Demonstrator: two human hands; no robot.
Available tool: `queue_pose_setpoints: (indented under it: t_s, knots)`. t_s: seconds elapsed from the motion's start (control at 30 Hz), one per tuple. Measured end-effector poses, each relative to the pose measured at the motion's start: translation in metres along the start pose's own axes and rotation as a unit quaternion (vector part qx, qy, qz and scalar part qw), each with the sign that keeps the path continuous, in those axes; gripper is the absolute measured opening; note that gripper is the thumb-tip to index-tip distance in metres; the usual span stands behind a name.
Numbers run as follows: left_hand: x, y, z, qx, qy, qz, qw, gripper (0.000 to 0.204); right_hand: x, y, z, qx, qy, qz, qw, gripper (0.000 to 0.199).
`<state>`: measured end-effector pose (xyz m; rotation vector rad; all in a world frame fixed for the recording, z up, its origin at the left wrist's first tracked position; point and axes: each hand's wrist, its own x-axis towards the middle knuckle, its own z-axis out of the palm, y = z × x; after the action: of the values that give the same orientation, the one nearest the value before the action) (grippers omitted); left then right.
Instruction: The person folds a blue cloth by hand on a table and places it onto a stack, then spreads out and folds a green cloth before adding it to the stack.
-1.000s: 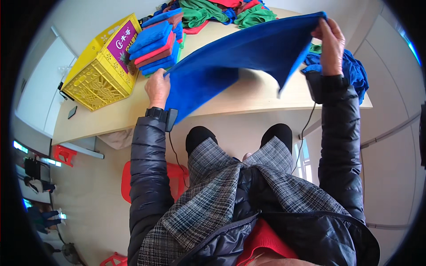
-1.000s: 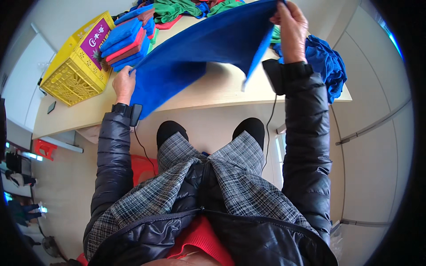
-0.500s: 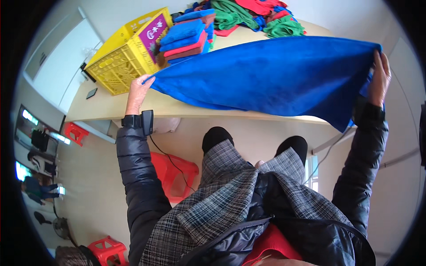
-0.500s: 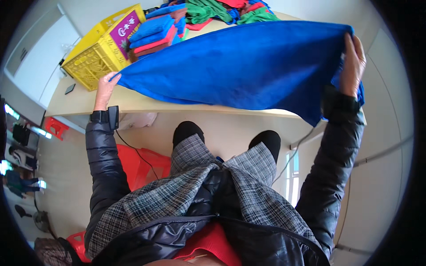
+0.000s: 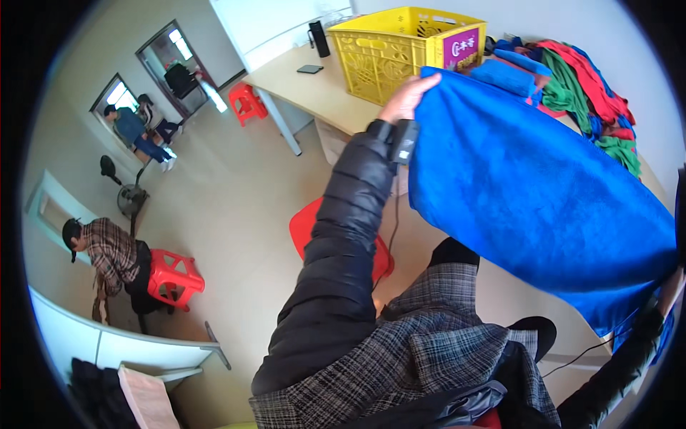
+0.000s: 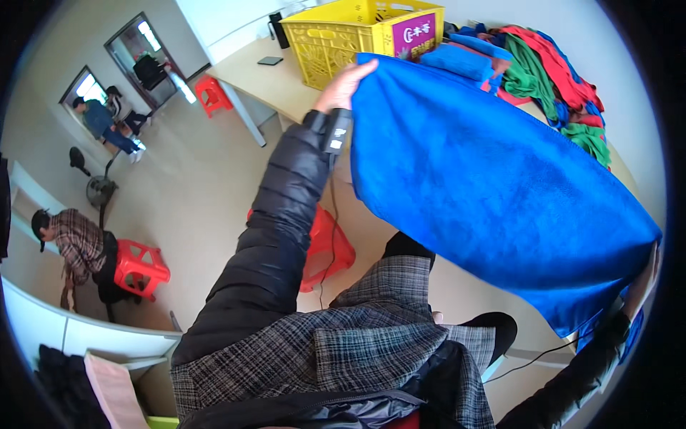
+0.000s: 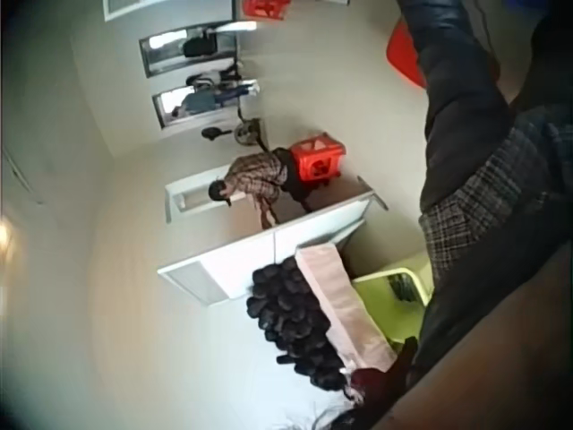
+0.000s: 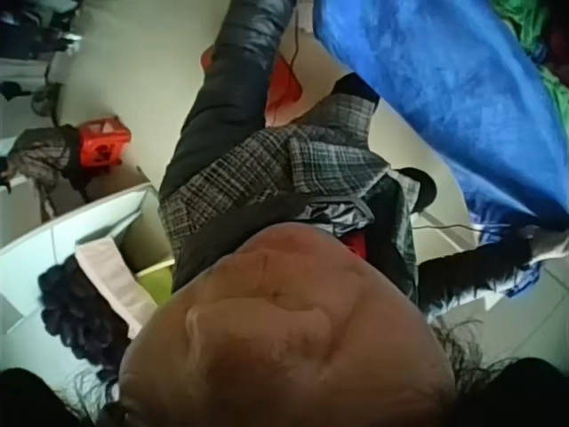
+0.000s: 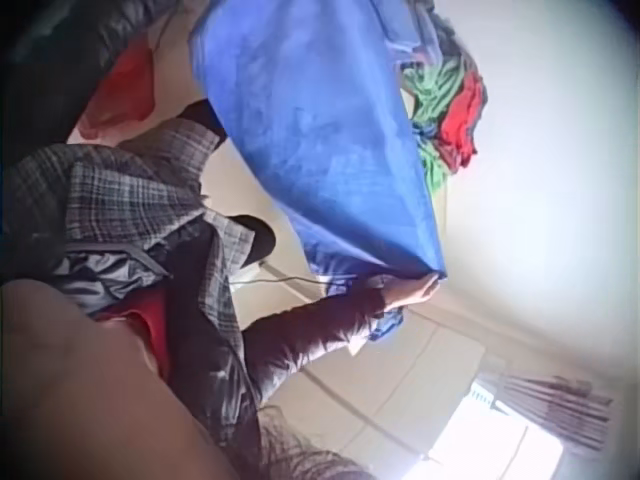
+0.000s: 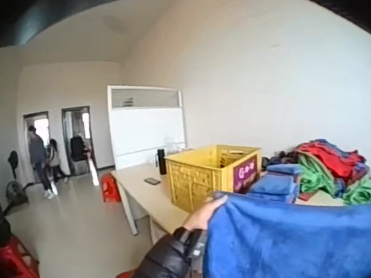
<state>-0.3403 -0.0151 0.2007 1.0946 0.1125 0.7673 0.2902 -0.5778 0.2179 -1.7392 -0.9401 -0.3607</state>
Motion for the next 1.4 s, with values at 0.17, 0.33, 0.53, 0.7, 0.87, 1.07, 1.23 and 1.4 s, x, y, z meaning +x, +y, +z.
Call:
queue_pose_setpoints:
  t_s: [0.17,0.33,0.53,0.7,0.87,1.07,1.23,1.4]
  knots:
    - [0.038,-0.043,-0.003,0.109,0.110,0.076,0.985,0.021,0.027,0.037,0.064,0.094,0.007,0.078,0.992,0.047]
    - [0.066,-0.067,-0.015,0.299,0.145,0.046,0.942,0.042,0.024,0.045,0.083,-0.099,-0.013,-0.013,0.995,0.033]
    - [0.072,-0.092,-0.030,0.350,0.222,0.087,0.906,0.037,-0.038,-0.070,0.187,-0.015,0.033,0.044,0.998,0.037]
    - [0.073,-0.123,0.053,0.260,0.161,0.042,0.951,0.019,-0.063,-0.073,0.195,0.054,0.022,0.079,0.995,0.031]
    - [0.047,-0.146,0.127,0.252,0.079,0.098,0.959,0.019,-0.100,-0.146,0.232,0.103,-0.029,0.071,0.992,0.031]
    - [-0.006,-0.204,0.221,0.284,0.026,0.041,0.958,0.011,-0.166,-0.185,0.285,0.158,-0.047,0.006,0.986,0.018]
    - [-0.027,-0.239,0.243,0.301,0.028,0.066,0.951,0.013,-0.198,-0.203,0.285,0.058,-0.043,-0.040,0.997,0.013]
    - [-0.032,-0.252,0.230,0.425,0.007,0.153,0.892,0.018,-0.211,-0.195,0.278,-0.016,-0.028,-0.129,0.991,0.012]
